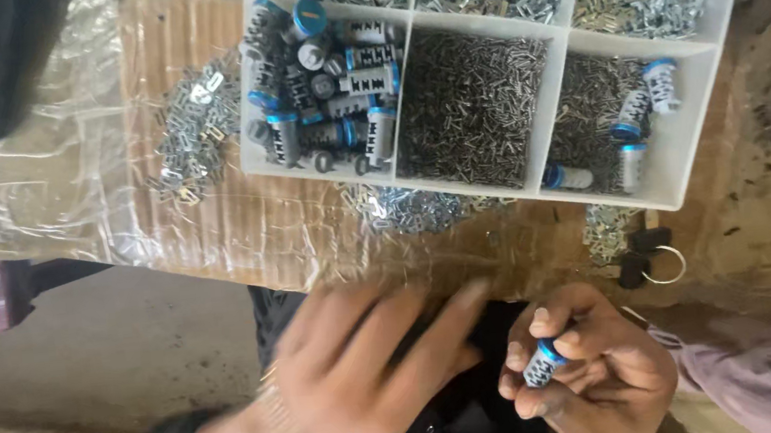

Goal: The person picks small metal pins from a compartment tray and inserts them one at a time into a small lock cylinder body held in the other hand, pressing each pin into place and repeating the cycle with additional pins from the tray.

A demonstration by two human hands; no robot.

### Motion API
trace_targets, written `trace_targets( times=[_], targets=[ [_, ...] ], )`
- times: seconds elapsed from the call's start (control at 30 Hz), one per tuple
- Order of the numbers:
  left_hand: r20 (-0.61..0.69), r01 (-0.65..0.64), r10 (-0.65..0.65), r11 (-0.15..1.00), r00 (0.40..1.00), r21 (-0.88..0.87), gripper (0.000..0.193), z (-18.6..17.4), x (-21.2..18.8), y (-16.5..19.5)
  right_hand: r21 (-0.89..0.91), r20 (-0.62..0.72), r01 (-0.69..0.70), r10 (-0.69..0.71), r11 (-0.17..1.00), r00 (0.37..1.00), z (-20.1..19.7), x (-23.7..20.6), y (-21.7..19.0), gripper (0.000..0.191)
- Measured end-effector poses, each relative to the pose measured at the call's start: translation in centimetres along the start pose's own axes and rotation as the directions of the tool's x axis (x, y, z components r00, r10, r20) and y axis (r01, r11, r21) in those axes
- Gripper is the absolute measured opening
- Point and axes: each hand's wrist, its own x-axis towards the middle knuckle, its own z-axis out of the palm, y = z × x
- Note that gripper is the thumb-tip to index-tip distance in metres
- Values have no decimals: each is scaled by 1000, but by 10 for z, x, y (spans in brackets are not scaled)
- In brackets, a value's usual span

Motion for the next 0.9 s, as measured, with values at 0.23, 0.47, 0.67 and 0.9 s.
trace_targets(
  times=[0.23, 0.47, 0.67, 0.9],
  targets=[
    [-113, -254, 233, 936, 966, -244, 26, 19, 21, -30, -19, -8, -15, 15, 1000, 1000, 3, 2, -13, 55],
    [53, 78, -66, 958, 996, -274, 28, -13, 6, -15, -3, -263, -115, 110, 993, 958, 27, -11, 11, 48],
    [-52, 106, -165, 815, 985, -570, 22, 8, 38, 7, 36, -247, -122, 127, 992, 961, 28, 0, 2, 43],
    [87, 293, -287, 832, 954, -472, 23, 24, 48, 27, 12, -307, -83, 83, 996, 948, 13, -17, -6, 41]
  ],
)
